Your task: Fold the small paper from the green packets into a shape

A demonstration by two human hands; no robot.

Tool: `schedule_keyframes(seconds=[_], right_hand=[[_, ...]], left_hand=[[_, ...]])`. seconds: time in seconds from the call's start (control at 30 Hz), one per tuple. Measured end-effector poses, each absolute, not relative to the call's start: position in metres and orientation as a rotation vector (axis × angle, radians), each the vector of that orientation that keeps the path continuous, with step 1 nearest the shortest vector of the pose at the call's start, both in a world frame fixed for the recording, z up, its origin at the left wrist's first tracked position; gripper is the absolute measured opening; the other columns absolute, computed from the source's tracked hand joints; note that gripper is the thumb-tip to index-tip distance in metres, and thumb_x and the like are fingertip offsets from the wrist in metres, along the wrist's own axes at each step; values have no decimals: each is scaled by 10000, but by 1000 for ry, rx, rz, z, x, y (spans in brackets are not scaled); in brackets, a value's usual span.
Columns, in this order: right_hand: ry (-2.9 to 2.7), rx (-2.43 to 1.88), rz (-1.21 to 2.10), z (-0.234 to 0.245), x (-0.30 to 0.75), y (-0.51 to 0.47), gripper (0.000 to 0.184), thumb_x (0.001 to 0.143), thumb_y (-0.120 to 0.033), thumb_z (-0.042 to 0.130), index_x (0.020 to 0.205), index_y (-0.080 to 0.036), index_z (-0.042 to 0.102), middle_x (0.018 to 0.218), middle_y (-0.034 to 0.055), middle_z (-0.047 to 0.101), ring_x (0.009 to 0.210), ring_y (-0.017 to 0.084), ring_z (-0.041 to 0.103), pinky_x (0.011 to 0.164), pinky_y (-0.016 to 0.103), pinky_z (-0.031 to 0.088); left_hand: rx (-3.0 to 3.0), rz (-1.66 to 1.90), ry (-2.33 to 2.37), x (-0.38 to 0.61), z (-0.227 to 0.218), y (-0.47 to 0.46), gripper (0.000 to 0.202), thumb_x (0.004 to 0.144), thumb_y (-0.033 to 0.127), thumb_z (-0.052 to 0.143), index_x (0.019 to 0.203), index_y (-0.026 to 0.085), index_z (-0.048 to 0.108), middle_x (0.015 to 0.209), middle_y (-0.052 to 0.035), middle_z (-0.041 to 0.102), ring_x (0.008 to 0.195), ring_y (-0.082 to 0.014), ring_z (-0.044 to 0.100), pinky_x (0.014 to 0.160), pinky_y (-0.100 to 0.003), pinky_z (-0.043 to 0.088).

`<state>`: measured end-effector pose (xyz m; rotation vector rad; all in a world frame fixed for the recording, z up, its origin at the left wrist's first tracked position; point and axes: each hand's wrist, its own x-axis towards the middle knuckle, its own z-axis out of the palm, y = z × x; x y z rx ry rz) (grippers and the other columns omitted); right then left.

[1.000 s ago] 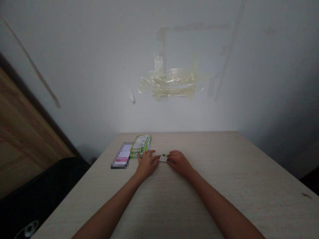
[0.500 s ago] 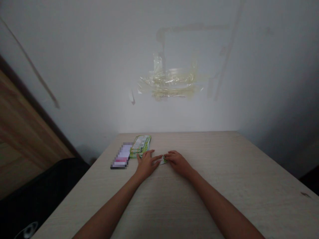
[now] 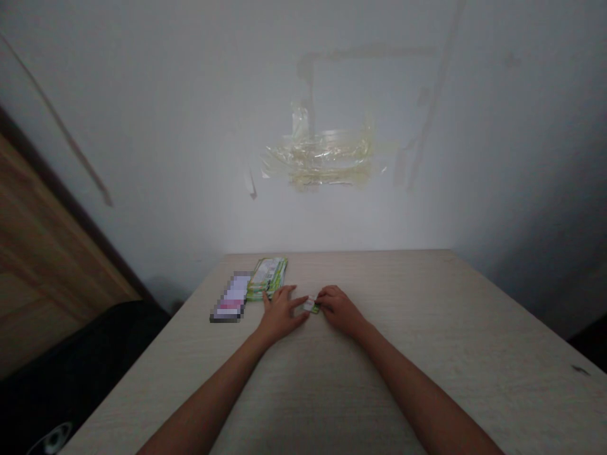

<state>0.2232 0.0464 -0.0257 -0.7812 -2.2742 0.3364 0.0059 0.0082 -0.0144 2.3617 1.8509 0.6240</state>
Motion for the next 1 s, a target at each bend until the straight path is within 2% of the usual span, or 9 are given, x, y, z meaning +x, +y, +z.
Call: schedule_keyframes(seconds=[0.1,0.4,0.7,1.0], right_hand=[[-2253,-772,358,-28,224,48,294,807,-69,569,1017,-215,713,1063,88,666,1055,211,562,963,405,448],[-2279,-811,402,-18,224,44,230,840,-125,571,983,-223,722,1001,69,690,1003,200,590,943,385,451],[-2256,-849,423,-18,223,43,158,865,-186,598,949,-216,728,979,67,685,973,190,594,903,342,452],[-2209,-941,365,-26,222,47,80,826,-214,651,861,-207,722,957,73,681,960,210,606,902,374,447]], left_hand=[[2346,623,1853,6,-13,7,409,779,513,649,1183,452,620,1418,-50,451,1355,-321,322,1063,-728,-21],[2376,787,1824,3,-13,8,204,778,419,689,975,369,705,1338,-39,506,1303,-279,396,1080,-709,-9],[2353,825,1823,3,-11,8,129,801,364,674,921,341,715,1291,-36,540,1283,-274,425,1087,-704,-19],[2394,789,1788,3,-9,8,122,796,346,684,915,352,710,1313,-33,529,1296,-274,404,1071,-718,-44]])
